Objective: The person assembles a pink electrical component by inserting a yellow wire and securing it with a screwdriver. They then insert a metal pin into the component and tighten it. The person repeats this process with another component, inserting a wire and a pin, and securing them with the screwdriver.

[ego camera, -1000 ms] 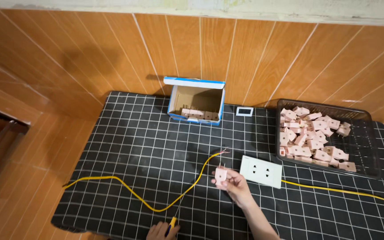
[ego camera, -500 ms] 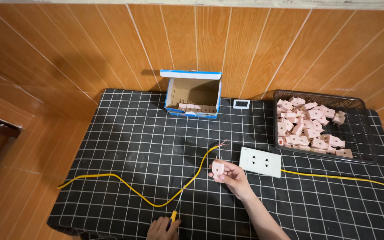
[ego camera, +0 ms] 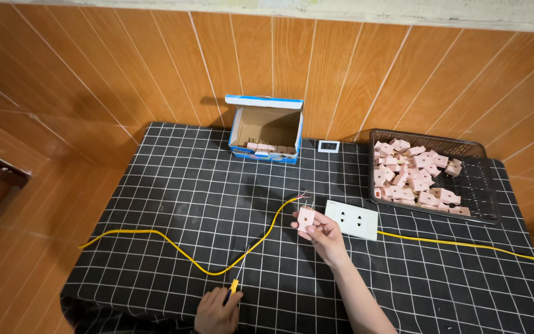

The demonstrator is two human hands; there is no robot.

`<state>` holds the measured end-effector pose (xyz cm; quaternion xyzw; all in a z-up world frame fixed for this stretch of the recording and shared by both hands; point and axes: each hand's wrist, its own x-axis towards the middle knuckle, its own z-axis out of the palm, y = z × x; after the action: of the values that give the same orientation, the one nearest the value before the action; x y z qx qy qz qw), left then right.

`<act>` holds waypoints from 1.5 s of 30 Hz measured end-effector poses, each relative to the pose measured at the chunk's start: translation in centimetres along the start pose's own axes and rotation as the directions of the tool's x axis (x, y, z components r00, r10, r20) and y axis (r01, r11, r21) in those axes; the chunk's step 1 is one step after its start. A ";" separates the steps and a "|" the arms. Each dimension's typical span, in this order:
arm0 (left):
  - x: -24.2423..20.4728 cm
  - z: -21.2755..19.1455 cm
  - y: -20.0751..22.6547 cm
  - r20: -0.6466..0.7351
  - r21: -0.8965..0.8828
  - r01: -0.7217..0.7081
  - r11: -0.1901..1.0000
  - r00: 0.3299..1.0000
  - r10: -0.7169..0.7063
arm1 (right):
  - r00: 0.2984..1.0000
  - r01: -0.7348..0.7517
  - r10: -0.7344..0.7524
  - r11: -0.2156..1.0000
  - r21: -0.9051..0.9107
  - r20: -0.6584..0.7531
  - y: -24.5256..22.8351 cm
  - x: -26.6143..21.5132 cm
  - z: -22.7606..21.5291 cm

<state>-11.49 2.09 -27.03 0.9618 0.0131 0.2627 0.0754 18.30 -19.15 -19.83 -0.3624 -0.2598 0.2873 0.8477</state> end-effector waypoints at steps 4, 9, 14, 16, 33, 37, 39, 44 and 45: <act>-0.1 0.3 0.0 -0.030 0.030 -0.016 0.999 0.999 0.017 | 1.000 -0.003 0.002 1.000 -0.011 -0.024 -0.8 -0.2 0.0; 0.0 0.7 -0.3 -0.098 0.042 -0.031 0.999 0.995 0.035 | 0.999 0.020 -0.019 1.000 0.000 -0.046 -1.9 -0.3 -0.4; -0.4 1.0 -0.9 -0.157 0.028 -0.050 0.998 0.986 0.053 | 0.998 0.044 -0.040 0.995 0.084 -0.048 -2.2 -0.2 -0.8; -1.1 1.5 -1.1 -0.133 0.015 -0.049 0.999 0.990 0.050 | 0.996 0.063 -0.059 0.996 0.063 -0.062 -2.4 -0.6 -0.8; 25.6 -11.7 2.4 -0.209 -0.682 -0.038 0.730 0.967 -0.146 | 0.991 0.132 -0.131 0.990 0.052 -0.007 -6.7 4.4 0.5; 30.4 -13.7 2.9 -0.188 -0.711 -0.080 0.699 0.979 -0.078 | 0.987 0.159 -0.157 0.986 0.047 -0.047 -9.7 5.6 2.5; 31.1 -13.7 3.4 -0.116 -0.794 -0.011 0.608 0.984 -0.133 | 0.985 0.173 -0.172 0.984 -0.051 0.020 -10.3 5.1 2.9; 30.8 -13.9 3.4 -0.070 -0.843 0.035 0.536 0.982 -0.175 | 0.995 0.094 -0.097 0.989 -0.111 -0.021 -11.3 4.0 2.7; 30.7 -13.9 3.2 -0.090 -0.831 0.038 0.554 0.975 -0.201 | 0.994 0.105 -0.107 0.990 -0.098 -0.015 -11.5 4.1 2.7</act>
<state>7.83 2.79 0.76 0.7846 -0.0390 0.3156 0.5322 22.82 -21.73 -8.47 -0.3917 -0.2836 0.2252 0.8458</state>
